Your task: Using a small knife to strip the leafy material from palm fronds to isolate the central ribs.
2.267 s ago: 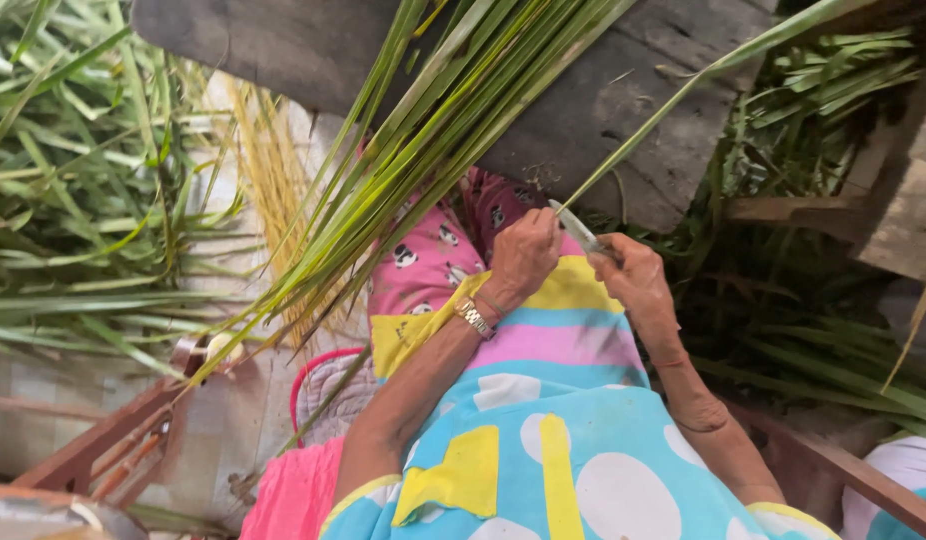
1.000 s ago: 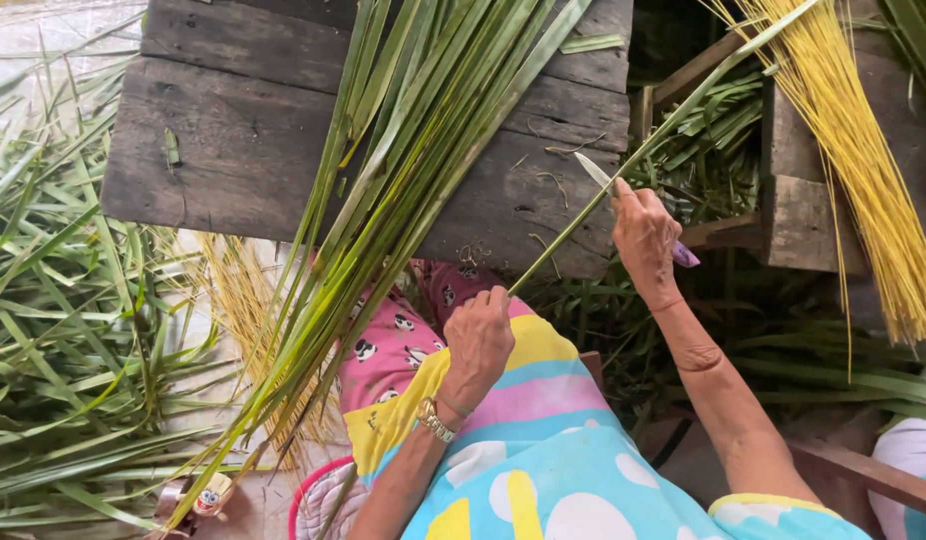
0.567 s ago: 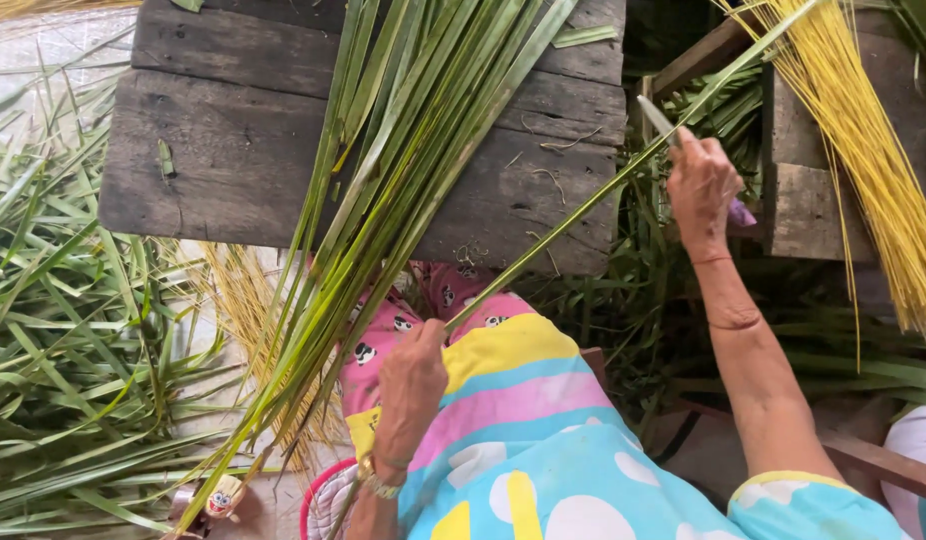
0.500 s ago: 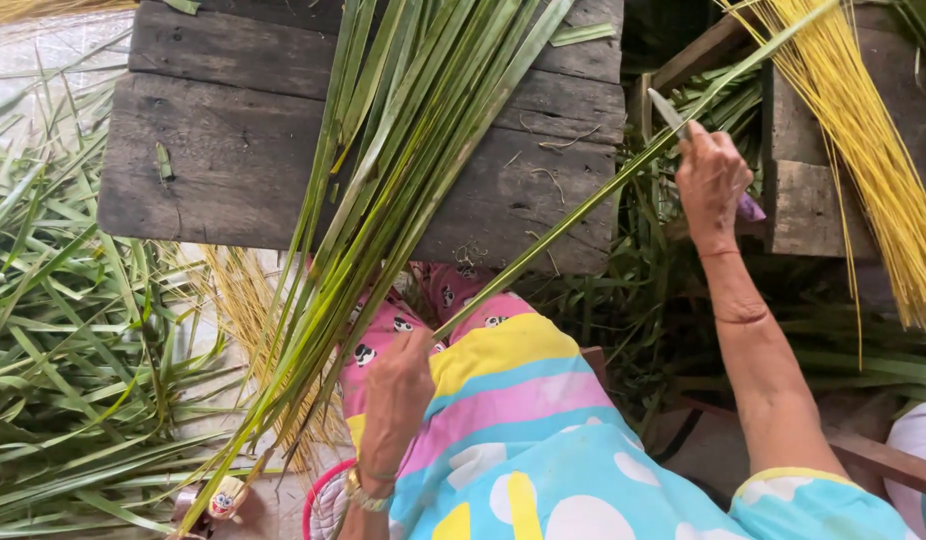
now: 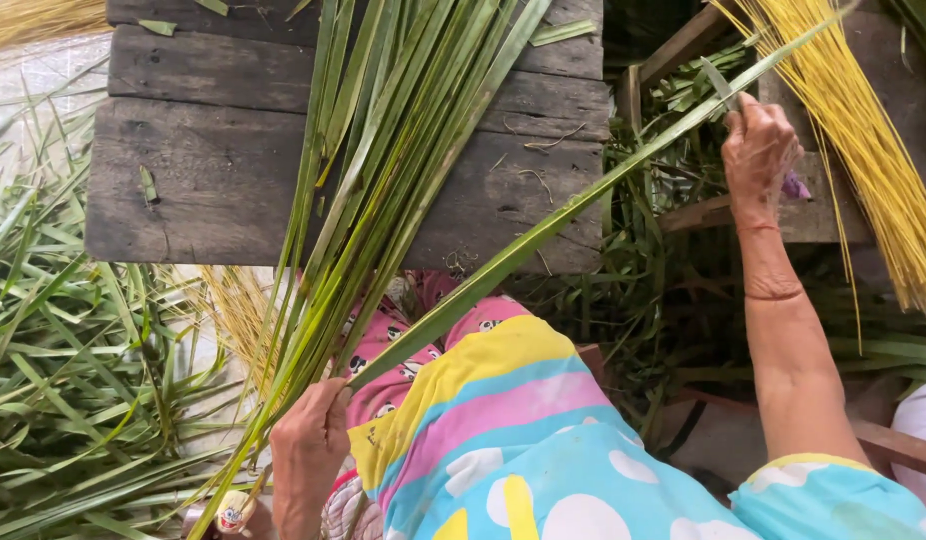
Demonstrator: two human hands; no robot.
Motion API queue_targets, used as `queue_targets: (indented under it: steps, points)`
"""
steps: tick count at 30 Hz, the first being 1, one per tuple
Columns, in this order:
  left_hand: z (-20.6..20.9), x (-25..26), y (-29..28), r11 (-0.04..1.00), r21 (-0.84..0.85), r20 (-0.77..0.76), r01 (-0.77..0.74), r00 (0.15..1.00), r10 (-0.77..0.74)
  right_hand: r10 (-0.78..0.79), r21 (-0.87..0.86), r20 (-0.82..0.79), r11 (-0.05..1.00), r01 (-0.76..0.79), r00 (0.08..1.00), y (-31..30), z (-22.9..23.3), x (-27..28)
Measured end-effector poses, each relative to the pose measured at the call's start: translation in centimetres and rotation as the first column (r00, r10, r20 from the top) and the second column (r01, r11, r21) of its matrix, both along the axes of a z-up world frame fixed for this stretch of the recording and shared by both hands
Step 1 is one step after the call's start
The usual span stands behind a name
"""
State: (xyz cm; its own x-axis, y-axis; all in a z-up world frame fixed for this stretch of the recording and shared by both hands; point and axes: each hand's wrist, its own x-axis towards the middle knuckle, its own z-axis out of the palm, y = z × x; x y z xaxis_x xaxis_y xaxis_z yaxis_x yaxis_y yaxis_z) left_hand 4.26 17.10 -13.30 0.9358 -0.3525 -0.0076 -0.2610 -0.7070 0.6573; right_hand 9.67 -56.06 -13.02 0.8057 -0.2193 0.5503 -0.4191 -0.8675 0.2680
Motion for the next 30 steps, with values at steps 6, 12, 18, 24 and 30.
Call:
queue_targets:
  steps: [6,12,18,24,30]
  points:
    - [-0.8,0.3,2.8,1.000,0.023,0.099,-0.010,0.995,0.008,0.005,0.036,0.013,0.999,-0.005,1.000,0.4,2.0,-0.4]
    - [-0.7,0.1,7.4,0.994,-0.058,0.209,-0.093,0.973,0.103,-0.091,-0.187,0.052,0.977,0.099,0.995,-6.1,0.3,-2.2]
    - [0.2,-0.2,7.8,0.990,-0.084,0.248,-0.113,0.960,0.131,-0.125,-0.116,0.132,0.983,0.141,0.983,-10.8,1.3,-4.9]
    - [4.1,0.1,6.5,0.945,-0.214,0.183,-0.248,0.940,0.288,-0.269,0.077,0.277,0.963,0.258,0.922,-14.3,2.6,-8.8]
    - [5.7,-0.5,7.1,0.888,-0.248,0.051,-0.388,0.910,0.412,-0.729,0.823,0.232,0.500,0.270,0.643,-27.6,-6.0,-14.8]
